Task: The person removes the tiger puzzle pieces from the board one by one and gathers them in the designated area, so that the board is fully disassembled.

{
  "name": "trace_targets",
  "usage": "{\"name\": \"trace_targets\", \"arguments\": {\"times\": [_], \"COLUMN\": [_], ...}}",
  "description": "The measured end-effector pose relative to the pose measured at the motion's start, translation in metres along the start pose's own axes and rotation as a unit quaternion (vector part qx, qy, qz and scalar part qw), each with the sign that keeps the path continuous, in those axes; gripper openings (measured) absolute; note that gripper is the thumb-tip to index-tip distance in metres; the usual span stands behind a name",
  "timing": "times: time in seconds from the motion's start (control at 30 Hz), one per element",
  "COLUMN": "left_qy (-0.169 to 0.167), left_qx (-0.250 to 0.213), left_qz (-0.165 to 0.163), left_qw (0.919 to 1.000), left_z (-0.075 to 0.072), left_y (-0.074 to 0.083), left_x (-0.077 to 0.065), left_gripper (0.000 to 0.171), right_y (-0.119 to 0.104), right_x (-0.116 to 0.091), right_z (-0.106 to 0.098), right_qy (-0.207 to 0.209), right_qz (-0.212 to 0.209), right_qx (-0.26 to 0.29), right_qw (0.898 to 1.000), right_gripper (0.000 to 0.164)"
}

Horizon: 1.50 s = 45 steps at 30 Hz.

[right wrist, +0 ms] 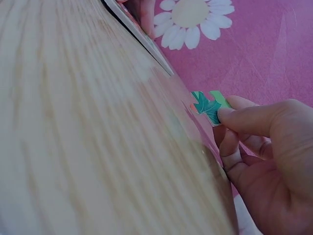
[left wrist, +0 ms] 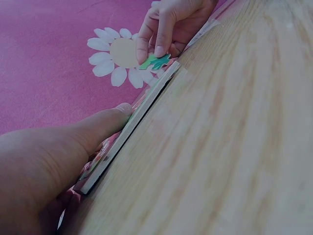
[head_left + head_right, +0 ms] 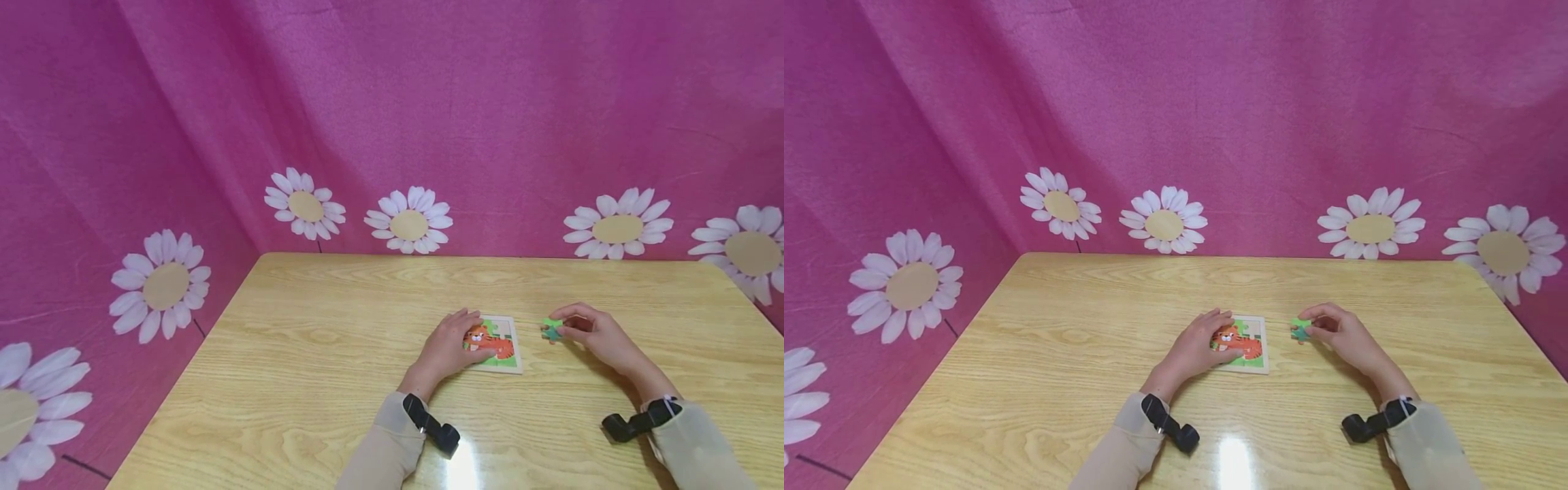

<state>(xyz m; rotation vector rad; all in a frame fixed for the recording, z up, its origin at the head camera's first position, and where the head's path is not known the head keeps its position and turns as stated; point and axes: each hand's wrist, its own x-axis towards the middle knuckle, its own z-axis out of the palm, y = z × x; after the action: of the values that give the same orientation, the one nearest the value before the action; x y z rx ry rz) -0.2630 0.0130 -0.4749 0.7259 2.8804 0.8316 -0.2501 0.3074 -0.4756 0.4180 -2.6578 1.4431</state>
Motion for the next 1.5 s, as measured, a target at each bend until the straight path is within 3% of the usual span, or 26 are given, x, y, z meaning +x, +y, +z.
{"name": "trace_targets", "arguments": {"times": [0.33,1.5], "left_qy": [-0.001,-0.003], "left_qx": [0.003,0.002], "left_qz": [0.005,0.002], "left_qw": [1.0000,1.0000], "left_z": [0.0006,-0.0009], "left_y": [-0.0012,0.0000], "left_x": [0.0002,0.0002], "left_gripper": [0.064,0.064], "right_y": [0.0004,0.0024], "right_x": [0.0006,0.0024], "right_z": [0.0026,0.0077], "right_qy": [0.000,0.019], "right_qz": [-0.013,-0.069], "right_qx": [-0.009,-0.126], "right_qw": [1.000,0.989], "right_gripper": [0.020,0.020]}}
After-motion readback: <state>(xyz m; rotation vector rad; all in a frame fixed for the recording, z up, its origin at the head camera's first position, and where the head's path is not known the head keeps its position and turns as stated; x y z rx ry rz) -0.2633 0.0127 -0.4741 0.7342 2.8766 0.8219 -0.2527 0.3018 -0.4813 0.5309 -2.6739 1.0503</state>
